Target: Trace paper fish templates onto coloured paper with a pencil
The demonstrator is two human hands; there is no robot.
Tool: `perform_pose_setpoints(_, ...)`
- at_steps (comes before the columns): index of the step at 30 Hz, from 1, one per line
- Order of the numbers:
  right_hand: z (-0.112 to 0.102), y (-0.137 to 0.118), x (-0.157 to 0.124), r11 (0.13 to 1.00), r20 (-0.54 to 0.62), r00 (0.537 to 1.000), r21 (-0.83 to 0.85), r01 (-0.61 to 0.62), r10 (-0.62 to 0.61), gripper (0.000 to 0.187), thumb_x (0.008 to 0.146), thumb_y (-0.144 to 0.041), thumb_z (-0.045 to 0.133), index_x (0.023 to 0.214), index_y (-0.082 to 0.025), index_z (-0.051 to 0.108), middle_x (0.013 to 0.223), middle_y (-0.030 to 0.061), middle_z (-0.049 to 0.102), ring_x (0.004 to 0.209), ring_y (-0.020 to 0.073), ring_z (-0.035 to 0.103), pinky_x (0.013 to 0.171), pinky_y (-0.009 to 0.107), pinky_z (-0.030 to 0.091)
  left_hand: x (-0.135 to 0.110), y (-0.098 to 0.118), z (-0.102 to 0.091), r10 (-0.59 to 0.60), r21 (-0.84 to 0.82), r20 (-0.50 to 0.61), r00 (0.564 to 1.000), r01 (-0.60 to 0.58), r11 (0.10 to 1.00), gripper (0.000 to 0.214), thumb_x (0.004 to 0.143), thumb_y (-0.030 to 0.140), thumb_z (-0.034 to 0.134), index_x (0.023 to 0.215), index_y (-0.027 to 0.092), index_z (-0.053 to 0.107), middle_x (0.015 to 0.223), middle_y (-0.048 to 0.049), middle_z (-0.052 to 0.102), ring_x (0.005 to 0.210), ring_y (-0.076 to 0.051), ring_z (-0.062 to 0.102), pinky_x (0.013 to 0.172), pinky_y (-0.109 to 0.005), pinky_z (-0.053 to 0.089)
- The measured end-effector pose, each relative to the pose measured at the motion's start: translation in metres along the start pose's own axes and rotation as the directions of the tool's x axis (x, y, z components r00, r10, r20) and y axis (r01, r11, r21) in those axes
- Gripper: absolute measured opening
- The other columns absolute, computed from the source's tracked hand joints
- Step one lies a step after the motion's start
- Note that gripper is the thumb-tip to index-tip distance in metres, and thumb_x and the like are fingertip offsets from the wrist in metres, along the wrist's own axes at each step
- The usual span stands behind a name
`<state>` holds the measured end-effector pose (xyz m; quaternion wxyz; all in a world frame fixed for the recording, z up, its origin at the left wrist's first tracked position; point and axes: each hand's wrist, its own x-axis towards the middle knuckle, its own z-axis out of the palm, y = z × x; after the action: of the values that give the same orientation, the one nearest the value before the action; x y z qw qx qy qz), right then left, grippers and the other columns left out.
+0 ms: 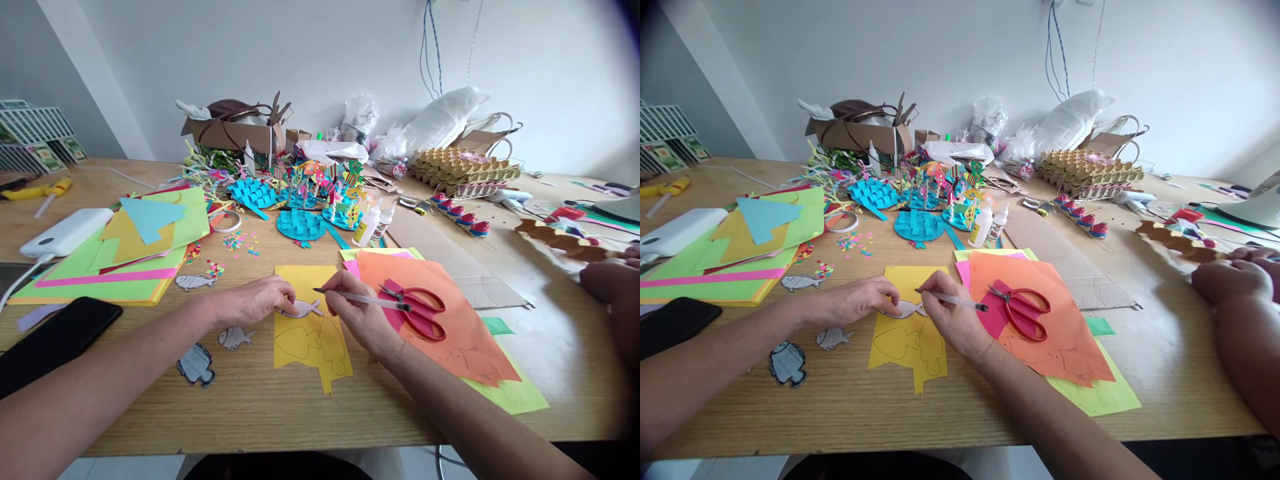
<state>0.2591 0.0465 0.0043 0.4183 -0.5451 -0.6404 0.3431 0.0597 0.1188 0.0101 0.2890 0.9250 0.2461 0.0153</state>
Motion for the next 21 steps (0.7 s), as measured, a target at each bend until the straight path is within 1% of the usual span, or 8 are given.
perform_pose_setpoints(1,-0.002,-0.002,-0.003,1.0,0.011,1.0,0.0,0.017,-0.017,0.003,0.074,-0.021,0.046,0.073,-0.021,0.049,0.056,-0.0051,0.049,0.052,0.0114,0.048,0.048,0.022,0.036,0.001,0.0,-0.001,0.004,-0.012,-0.003,1.0,-0.004,1.0,0.022,0.093,0.028,0.045,0.089,0.017,0.064,0.089,-0.0003,0.056,0.086,-0.016,0.052,0.078,-0.024,0.037)
perform_pose_setpoints(4,-0.002,-0.008,-0.008,0.998,0.149,0.986,0.009,0.069,-0.07,0.005,0.075,-0.02,0.045,0.075,-0.021,0.05,0.056,-0.0051,0.049,0.051,0.0109,0.045,0.046,0.021,0.033,0.001,-0.002,-0.002,0.061,-0.04,0.013,0.998,-0.06,0.997,0.019,0.09,0.018,0.047,0.09,0.018,0.066,0.09,-0.0008,0.059,0.087,-0.016,0.052,0.077,-0.024,0.037)
perform_pose_setpoints(6,0.003,-0.01,-0.008,0.995,0.239,0.967,-0.006,0.096,-0.092,0.004,0.076,-0.019,0.047,0.077,-0.02,0.051,0.059,-0.0039,0.054,0.055,0.0119,0.05,0.05,0.022,0.036,0.001,-0.005,-0.003,0.114,-0.055,0.034,0.993,-0.112,0.992,0.024,0.086,0.01,0.047,0.092,0.019,0.068,0.093,-0.0011,0.061,0.09,-0.016,0.052,0.079,-0.024,0.037)
perform_pose_setpoints(8,0.008,-0.009,-0.006,0.991,0.288,0.952,-0.049,0.125,-0.106,0.004,0.076,-0.017,0.049,0.078,-0.02,0.052,0.065,-0.002,0.06,0.061,0.0133,0.055,0.055,0.023,0.039,0.002,-0.008,-0.004,0.158,-0.066,0.046,0.986,-0.155,0.986,0.028,0.084,0.006,0.047,0.091,0.02,0.07,0.095,-0.0013,0.063,0.092,-0.016,0.052,0.08,-0.025,0.037)
perform_pose_setpoints(11,0.015,-0.007,-0.002,0.988,0.312,0.945,-0.083,0.129,-0.097,0.005,0.077,-0.016,0.05,0.078,-0.02,0.054,0.071,-0.0001,0.064,0.067,0.0143,0.058,0.059,0.023,0.041,0.004,-0.013,-0.004,0.199,-0.078,0.034,0.979,-0.196,0.978,0.027,0.084,0.006,0.047,0.087,0.019,0.07,0.095,-0.0015,0.064,0.091,-0.017,0.052,0.08,-0.025,0.037)
perform_pose_setpoints(16,0.025,-0.001,0.002,0.988,0.327,0.944,-0.127,0.086,-0.041,0.011,0.076,-0.013,0.051,0.082,-0.019,0.057,0.068,-0.0003,0.065,0.06,0.0128,0.057,0.054,0.022,0.04,0.007,-0.019,-0.002,0.241,-0.099,0.01,0.97,-0.239,0.966,0.027,0.083,0.003,0.045,0.079,0.017,0.068,0.095,-0.0026,0.064,0.089,-0.017,0.053,0.081,-0.026,0.037)
perform_pose_setpoints(21,0.032,0.001,0.005,0.984,0.321,0.946,-0.154,0.094,-0.041,0.012,0.075,-0.012,0.052,0.08,-0.019,0.06,0.068,-0.0019,0.064,0.058,0.0109,0.055,0.052,0.02,0.038,0.007,-0.023,-0.001,0.268,-0.119,0.003,0.963,-0.266,0.957,0.027,0.082,0.002,0.044,0.074,0.016,0.066,0.091,-0.0024,0.064,0.087,-0.017,0.053,0.082,-0.027,0.036)
